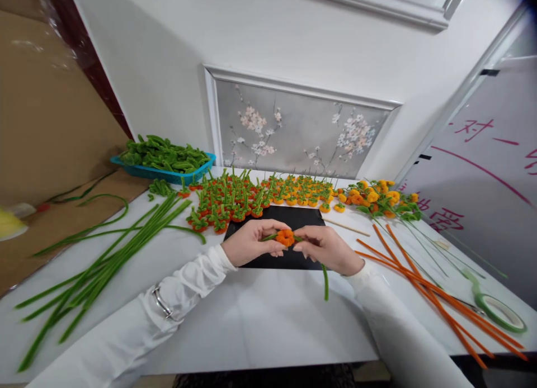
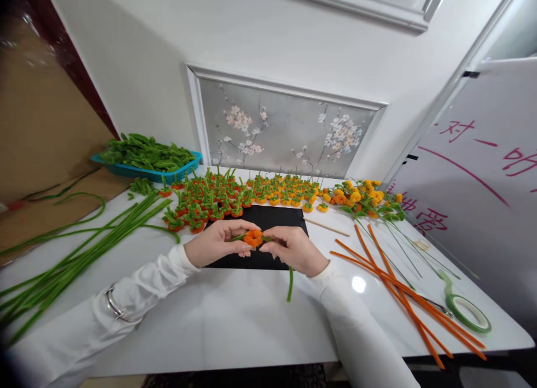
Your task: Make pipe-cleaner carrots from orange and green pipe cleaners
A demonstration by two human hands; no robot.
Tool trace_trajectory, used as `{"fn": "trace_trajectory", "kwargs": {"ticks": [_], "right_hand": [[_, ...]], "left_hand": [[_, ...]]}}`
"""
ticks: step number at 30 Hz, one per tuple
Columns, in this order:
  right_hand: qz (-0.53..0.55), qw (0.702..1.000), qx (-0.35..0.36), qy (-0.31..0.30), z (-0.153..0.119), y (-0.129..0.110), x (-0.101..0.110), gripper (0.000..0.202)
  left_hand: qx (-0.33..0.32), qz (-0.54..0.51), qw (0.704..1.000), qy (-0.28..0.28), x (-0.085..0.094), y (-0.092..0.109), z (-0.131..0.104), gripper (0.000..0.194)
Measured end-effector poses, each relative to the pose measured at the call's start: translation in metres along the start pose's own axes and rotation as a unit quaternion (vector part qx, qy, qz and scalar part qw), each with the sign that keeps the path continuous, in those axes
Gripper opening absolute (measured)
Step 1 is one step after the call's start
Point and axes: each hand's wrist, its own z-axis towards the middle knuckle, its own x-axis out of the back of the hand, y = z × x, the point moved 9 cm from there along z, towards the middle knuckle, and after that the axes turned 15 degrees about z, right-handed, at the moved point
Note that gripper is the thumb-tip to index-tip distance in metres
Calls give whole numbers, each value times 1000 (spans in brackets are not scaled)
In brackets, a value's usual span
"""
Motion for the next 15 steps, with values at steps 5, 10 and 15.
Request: {"fn": "trace_trajectory", "kwargs": {"ticks": [5, 10, 15], "right_hand": [[68, 997, -12, 20, 0, 2, 2, 18], [34, 997, 60, 47, 1, -15, 4, 18], [-53, 988, 136, 45, -1, -34, 2, 22]], "left_hand": [[-12, -37, 999, -12, -1, 3, 0, 37], [-13, -51, 999, 10, -2, 0, 1, 37], [-15, -52, 998, 16, -3, 2, 0, 39]]}}
